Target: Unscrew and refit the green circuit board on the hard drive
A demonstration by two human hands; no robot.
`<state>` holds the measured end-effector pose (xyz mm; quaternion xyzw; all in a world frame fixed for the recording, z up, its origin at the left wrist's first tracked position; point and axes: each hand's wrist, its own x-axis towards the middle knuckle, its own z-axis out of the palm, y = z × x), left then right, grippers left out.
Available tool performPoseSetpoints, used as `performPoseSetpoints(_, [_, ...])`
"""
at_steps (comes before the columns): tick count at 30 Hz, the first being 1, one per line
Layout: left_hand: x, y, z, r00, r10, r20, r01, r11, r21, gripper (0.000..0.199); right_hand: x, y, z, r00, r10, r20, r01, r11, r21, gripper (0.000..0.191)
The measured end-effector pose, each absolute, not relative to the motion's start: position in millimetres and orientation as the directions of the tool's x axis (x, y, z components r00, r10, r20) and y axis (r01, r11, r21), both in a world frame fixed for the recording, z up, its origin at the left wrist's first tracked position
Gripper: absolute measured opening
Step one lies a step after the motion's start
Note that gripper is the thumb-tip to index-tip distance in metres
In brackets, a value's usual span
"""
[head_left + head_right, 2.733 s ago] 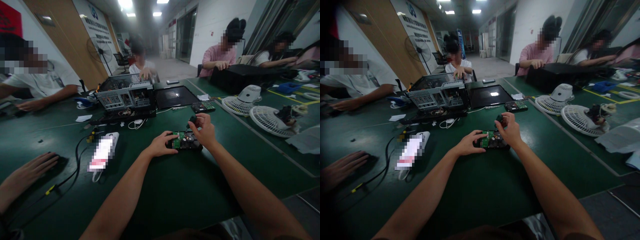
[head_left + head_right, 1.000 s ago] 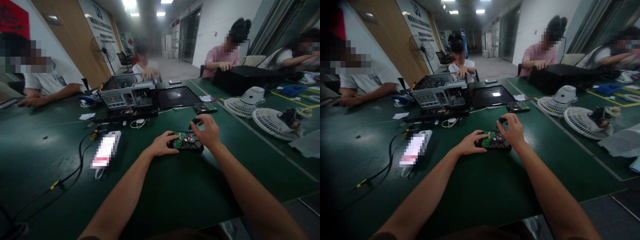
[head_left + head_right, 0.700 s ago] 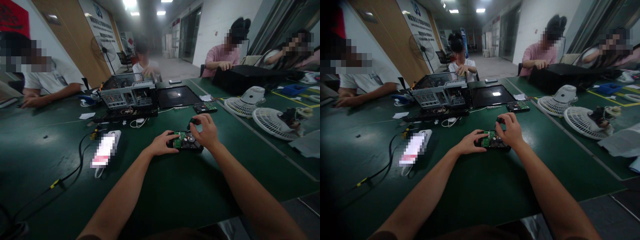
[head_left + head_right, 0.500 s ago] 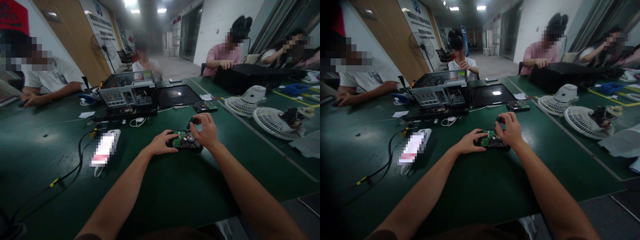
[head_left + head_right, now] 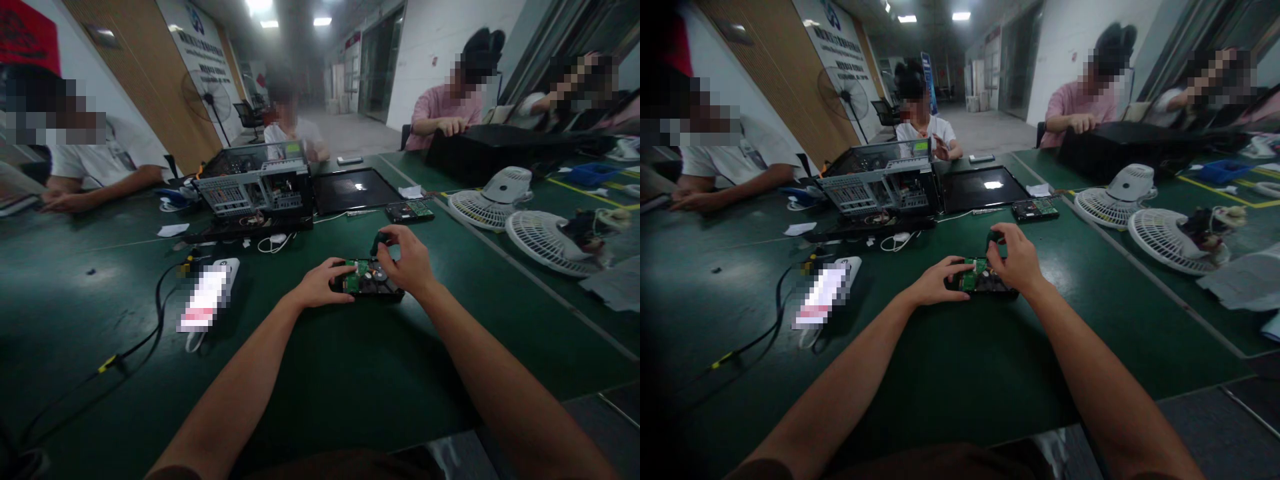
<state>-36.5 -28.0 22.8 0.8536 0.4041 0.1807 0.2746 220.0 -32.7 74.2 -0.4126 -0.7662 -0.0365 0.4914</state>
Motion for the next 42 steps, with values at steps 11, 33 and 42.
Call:
performPoseSetpoints(11, [-37.4, -25.8, 20.1, 0.621, 0.779, 0.091, 0.58, -0.534, 0.615, 0.085, 222.8, -32.8, 76.7, -0.184, 0.592, 0.785, 0.682, 0.652, -0.331, 0.027])
performPoseSetpoints(33, [-37.3, -27.2, 20.9, 0.618, 0.777, 0.115, 0.563, -0.54, 0.625, 0.083, 213.6, -29.8, 77.9, -0.16, 0.664, 0.73, 0.663, 0.62, -0.419, 0.028])
performPoseSetpoints(42, [-38.3, -26.6, 19.6, 0.617, 0.776, 0.127, 0.556, -0.545, 0.628, 0.084, 213.9, -32.1, 75.8, -0.148, 0.64, 0.754, 0.653, 0.636, -0.412, 0.032])
